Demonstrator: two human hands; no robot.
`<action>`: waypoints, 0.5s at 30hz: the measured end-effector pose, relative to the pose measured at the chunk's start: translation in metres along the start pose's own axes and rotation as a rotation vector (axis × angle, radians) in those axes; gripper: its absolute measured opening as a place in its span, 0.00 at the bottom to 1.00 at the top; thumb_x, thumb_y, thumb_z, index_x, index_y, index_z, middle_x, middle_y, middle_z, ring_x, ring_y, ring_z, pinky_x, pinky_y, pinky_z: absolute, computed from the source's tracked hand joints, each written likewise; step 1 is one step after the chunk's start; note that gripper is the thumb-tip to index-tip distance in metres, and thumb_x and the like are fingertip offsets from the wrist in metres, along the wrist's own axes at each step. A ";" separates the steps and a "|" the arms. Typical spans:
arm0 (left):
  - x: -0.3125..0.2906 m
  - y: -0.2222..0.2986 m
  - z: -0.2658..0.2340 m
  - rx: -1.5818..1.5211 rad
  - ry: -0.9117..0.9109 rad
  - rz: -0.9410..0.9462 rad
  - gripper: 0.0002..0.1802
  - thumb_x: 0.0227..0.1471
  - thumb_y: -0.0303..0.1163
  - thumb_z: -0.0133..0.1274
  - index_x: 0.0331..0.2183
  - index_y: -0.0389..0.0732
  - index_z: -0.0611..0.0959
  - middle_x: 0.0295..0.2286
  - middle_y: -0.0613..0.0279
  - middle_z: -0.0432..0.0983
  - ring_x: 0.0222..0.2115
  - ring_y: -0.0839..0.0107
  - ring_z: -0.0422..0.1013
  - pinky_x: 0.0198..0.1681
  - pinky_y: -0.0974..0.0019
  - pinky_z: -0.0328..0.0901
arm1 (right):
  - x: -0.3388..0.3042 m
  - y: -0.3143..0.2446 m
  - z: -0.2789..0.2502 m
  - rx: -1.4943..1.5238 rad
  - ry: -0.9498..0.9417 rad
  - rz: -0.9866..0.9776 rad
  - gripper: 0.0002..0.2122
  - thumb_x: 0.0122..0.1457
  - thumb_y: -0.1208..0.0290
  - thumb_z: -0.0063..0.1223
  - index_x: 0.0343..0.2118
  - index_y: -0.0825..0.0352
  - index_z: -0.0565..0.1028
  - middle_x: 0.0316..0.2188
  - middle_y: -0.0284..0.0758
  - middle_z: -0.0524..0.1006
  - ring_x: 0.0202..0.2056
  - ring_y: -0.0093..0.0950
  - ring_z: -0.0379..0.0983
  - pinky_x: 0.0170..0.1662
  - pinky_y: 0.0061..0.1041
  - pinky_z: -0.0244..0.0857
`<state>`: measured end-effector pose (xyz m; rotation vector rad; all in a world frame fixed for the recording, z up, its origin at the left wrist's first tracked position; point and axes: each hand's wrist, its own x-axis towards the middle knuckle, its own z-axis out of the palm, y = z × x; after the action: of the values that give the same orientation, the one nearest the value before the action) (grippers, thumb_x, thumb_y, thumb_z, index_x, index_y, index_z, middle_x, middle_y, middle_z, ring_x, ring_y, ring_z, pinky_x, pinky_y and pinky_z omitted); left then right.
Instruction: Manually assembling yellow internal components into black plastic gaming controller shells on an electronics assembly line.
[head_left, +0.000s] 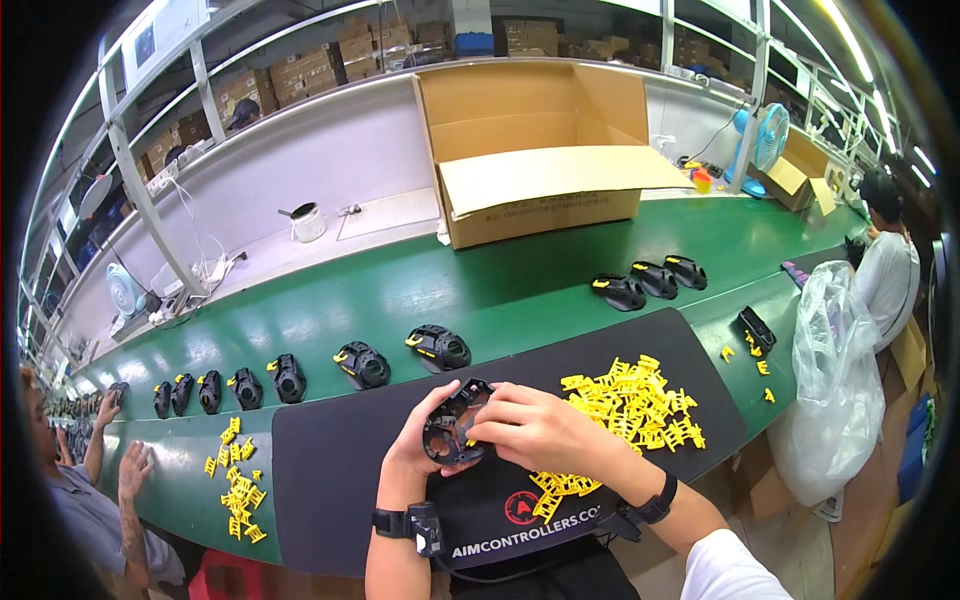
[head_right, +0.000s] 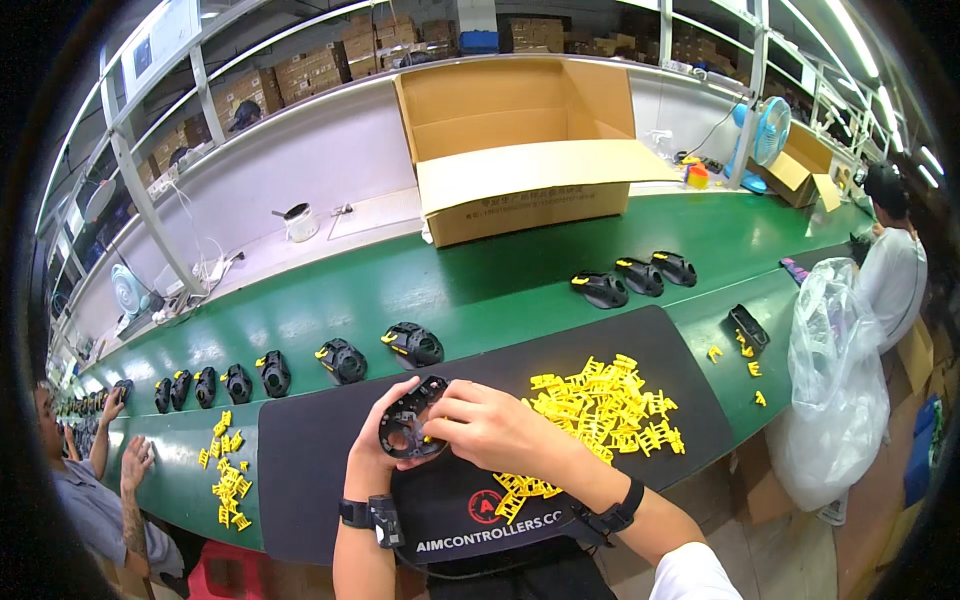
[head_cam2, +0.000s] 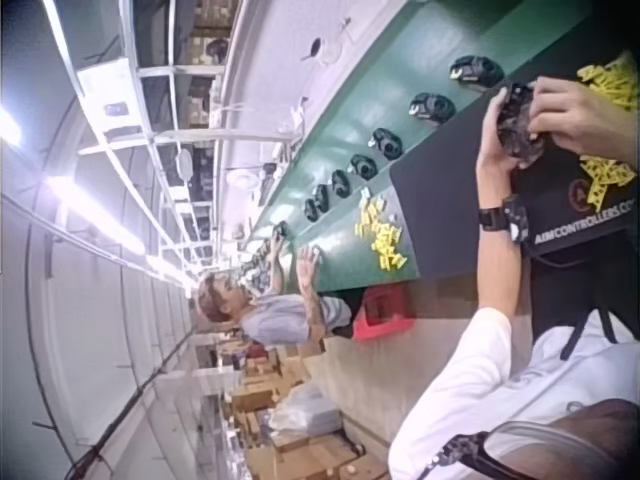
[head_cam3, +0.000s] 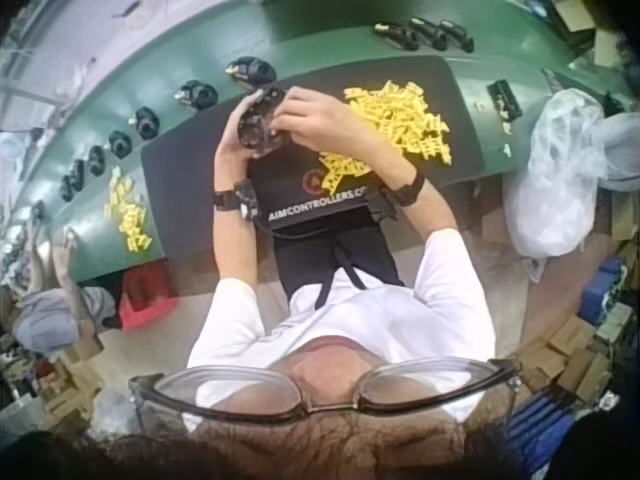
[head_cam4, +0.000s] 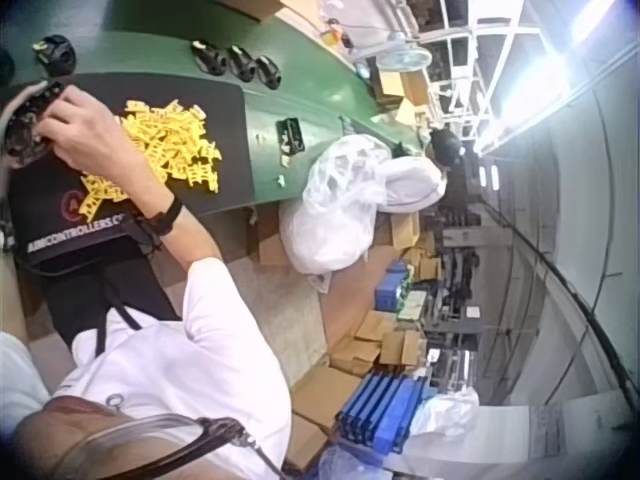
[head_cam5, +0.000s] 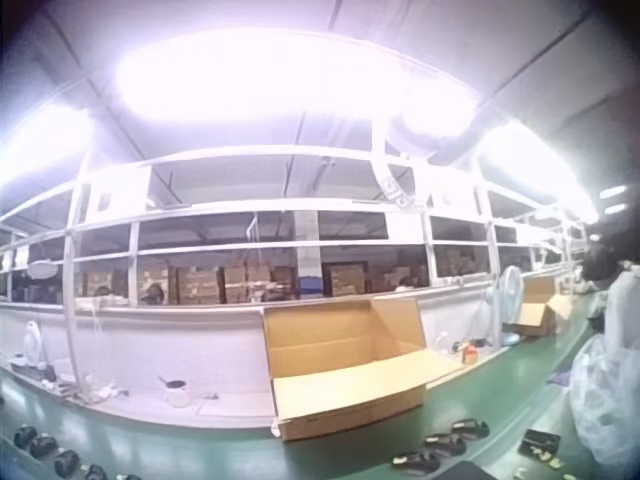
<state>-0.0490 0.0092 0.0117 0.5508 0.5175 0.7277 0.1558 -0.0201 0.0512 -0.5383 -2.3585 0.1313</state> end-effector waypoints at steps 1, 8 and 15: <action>0.004 0.000 0.000 -0.037 -0.054 -0.074 0.27 0.63 0.53 0.38 0.42 0.39 0.78 0.23 0.59 0.76 0.08 0.68 0.64 0.04 0.68 0.55 | -0.003 -0.001 -0.001 -0.015 0.001 0.001 0.16 0.40 0.82 0.62 0.36 0.65 0.77 0.35 0.32 0.75 0.42 0.35 0.72 0.56 0.35 0.69; 0.012 -0.014 -0.015 0.057 0.096 -0.072 0.25 0.64 0.51 0.40 0.44 0.40 0.79 0.29 0.58 0.80 0.17 0.72 0.73 0.11 0.70 0.62 | -0.013 -0.015 0.002 0.139 -0.068 0.066 0.15 0.40 0.83 0.59 0.35 0.65 0.77 0.32 0.33 0.76 0.42 0.36 0.71 0.53 0.35 0.69; -0.002 0.029 0.041 0.486 0.277 0.142 0.26 0.65 0.54 0.36 0.52 0.45 0.71 0.29 0.56 0.77 0.21 0.65 0.76 0.14 0.62 0.67 | -0.012 0.019 -0.057 0.159 0.050 0.291 0.16 0.52 0.74 0.60 0.45 0.62 0.78 0.37 0.35 0.77 0.47 0.37 0.71 0.54 0.35 0.68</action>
<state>-0.0392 0.0146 0.0606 0.9532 0.9325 0.8227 0.2083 -0.0107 0.0814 -0.7933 -2.1866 0.4297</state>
